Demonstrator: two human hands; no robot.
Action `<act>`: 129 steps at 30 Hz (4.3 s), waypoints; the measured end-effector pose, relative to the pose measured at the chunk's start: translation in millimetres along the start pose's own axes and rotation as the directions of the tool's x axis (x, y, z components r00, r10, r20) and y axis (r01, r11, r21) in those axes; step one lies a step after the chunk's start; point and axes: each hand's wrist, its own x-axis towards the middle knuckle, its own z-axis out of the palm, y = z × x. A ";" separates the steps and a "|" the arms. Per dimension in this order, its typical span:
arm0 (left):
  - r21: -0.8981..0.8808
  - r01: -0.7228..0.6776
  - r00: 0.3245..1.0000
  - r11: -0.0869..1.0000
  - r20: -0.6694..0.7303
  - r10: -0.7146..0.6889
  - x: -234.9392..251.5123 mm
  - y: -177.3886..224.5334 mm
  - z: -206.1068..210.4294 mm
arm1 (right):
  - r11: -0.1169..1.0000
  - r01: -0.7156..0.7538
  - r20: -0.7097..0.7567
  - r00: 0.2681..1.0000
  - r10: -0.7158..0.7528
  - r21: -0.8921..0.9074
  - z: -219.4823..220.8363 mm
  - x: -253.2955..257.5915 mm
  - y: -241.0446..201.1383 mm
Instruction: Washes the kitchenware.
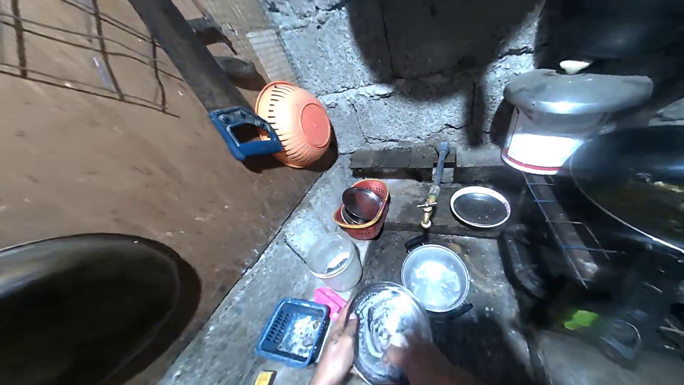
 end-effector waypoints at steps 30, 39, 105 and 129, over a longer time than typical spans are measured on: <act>-0.122 -0.251 0.895 0.960 0.348 0.279 -46.7 24.0 52.8 | 0.777 0.158 -0.602 0.730 0.324 0.610 -77.8 34.0 45.4; -0.148 -0.311 0.925 0.939 0.180 0.335 -51.9 15.1 59.7 | 0.763 0.301 -0.648 0.737 0.195 0.572 -69.8 29.5 35.9; -0.070 0.025 0.928 0.997 0.371 0.003 -39.5 24.4 0.9 | 0.996 0.046 -0.502 0.865 -0.002 0.076 -114.0 23.0 6.3; -0.618 -0.118 0.979 0.777 0.057 0.194 13.1 -49.1 15.1 | 0.936 -0.300 -0.292 0.893 0.344 0.185 -91.5 281.5 -44.4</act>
